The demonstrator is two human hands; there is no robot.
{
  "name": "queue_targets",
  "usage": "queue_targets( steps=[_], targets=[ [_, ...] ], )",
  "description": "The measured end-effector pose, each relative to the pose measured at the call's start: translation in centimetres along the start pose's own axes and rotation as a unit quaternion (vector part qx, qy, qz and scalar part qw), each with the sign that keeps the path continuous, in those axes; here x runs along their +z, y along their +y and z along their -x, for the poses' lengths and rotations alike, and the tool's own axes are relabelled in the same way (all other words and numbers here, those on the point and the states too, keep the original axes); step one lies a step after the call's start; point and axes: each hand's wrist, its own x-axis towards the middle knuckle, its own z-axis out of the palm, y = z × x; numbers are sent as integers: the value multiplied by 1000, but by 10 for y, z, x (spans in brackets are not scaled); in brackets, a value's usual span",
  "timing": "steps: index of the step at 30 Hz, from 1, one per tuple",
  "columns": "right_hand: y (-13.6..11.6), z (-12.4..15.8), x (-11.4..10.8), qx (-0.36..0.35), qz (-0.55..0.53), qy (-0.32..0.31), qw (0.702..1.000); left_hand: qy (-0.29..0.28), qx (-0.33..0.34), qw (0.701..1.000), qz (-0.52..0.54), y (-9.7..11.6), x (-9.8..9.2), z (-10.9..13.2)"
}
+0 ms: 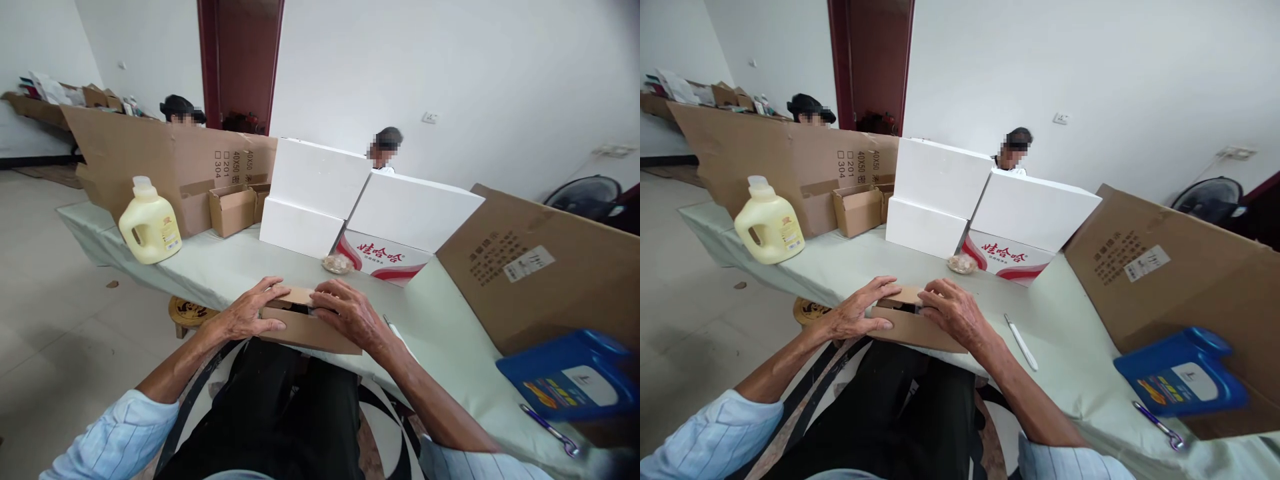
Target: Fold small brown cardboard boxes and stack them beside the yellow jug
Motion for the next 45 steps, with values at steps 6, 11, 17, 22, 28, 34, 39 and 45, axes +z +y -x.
queue_targets(
  steps=[6,11,17,22,28,34,39,45],
  targets=[
    [-3,1,11,-22,-41,71,996,-9,32,999,-36,-4,1,2],
    [-5,0,12,22,-101,69,992,-29,70,991,-111,5,4,5],
    [-2,4,9,188,-224,57,955,-37,73,975,-205,15,12,4],
    [7,8,4,342,-313,113,879,-44,91,972,-213,12,13,2],
    [19,13,-9,391,-406,170,809,-42,101,975,-192,7,7,-3],
    [64,37,-27,425,-364,266,785,-34,96,973,-205,-5,-18,-7],
    [124,66,-15,453,-207,280,821,-12,60,973,-221,-25,-37,-4],
    [188,75,31,456,-71,240,854,5,51,975,-217,-29,-33,-8]
  ],
)
